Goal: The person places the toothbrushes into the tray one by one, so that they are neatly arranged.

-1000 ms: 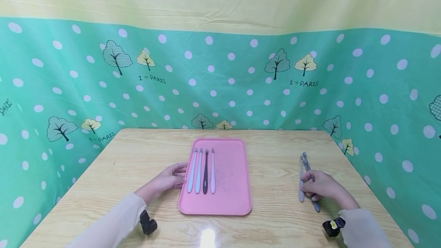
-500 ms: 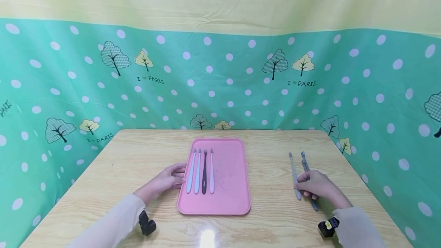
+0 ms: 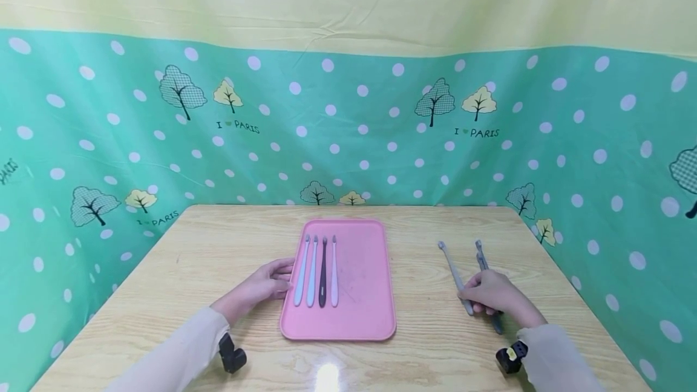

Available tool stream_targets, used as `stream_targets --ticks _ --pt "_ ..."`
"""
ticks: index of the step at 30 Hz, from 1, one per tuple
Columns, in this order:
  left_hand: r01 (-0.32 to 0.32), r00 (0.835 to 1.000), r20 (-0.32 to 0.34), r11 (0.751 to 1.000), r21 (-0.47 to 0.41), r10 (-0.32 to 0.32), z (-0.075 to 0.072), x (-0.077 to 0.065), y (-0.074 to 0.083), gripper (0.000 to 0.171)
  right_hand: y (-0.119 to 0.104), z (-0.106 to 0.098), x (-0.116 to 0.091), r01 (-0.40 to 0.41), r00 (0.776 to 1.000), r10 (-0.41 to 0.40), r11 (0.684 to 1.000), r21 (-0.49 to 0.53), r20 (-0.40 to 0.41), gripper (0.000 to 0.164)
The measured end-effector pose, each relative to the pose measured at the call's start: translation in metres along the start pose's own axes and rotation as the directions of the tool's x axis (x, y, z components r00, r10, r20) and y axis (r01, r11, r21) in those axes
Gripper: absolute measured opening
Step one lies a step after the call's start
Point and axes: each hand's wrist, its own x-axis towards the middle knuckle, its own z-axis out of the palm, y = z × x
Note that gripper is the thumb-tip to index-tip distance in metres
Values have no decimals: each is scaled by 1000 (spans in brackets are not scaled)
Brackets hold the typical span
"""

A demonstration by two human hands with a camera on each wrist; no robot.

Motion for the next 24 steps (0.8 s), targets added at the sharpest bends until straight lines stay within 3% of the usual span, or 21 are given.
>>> stream_targets --ticks 16,24 --pt "11 1000 -6 1000 3 -11 1 -3 2 69 -6 3 6 0 997 -12 985 170 72 32" --pt "11 1000 -4 1000 3 -11 1 -3 3 69 -20 7 9 32 989 -69 961 274 130 38"
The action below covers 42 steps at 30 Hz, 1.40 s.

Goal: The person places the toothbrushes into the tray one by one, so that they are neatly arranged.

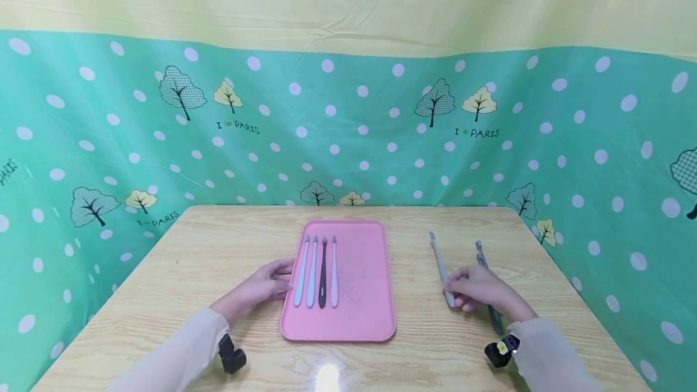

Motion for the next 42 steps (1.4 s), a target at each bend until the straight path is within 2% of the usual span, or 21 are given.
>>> stream_targets --ticks 10,27,33,42 --pt "8 1000 -11 1000 6 -8 0 0 0 68 -17 18 13 10 999 -11 999 33 43 38" --pt "15 1000 -12 1000 10 -14 0 0 1 69 -43 48 35 101 979 -122 986 133 165 40" --pt "5 1000 -4 1000 2 -5 0 2 0 69 -52 61 42 99 973 -131 981 169 189 40" --pt "-6 1000 3 1000 2 6 0 2 0 69 -63 82 50 119 956 -159 978 174 245 27"
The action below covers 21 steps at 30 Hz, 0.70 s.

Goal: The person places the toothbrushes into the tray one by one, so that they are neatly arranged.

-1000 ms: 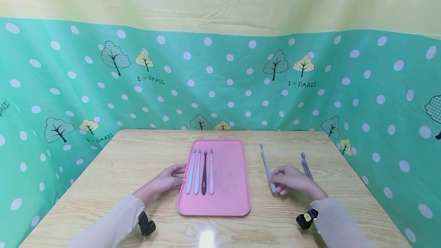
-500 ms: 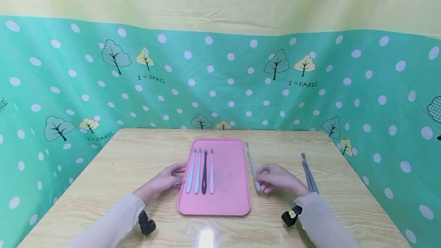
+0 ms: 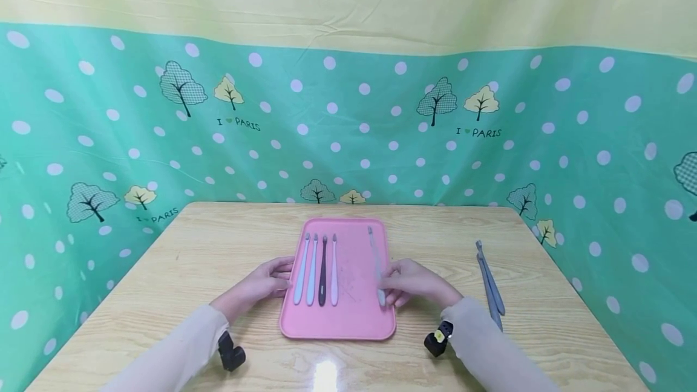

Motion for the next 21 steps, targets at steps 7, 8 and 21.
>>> stream_targets --ticks 7,8,21 --pt "-7 1000 -4 1000 -5 7 0 -1 0 69 -10 12 11 -6 1000 6 1000 -21 3 27" --pt "-6 1000 -4 1000 -6 6 0 -1 0 68 -11 14 13 -4 1000 4 1000 -20 9 27" --pt "0 1000 2 1000 -14 0 -1 -2 0 69 -21 38 36 -18 999 21 997 -70 31 22"
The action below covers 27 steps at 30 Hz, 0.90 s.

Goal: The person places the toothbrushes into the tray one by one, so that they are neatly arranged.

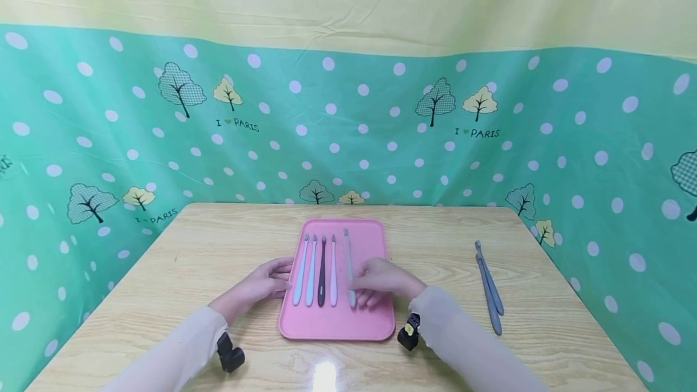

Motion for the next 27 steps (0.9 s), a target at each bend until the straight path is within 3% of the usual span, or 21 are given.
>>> stream_targets --ticks 27 --pt "-5 1000 0 1000 -8 5 0 1 -1 69 -3 13 12 -60 998 60 997 42 0 19"
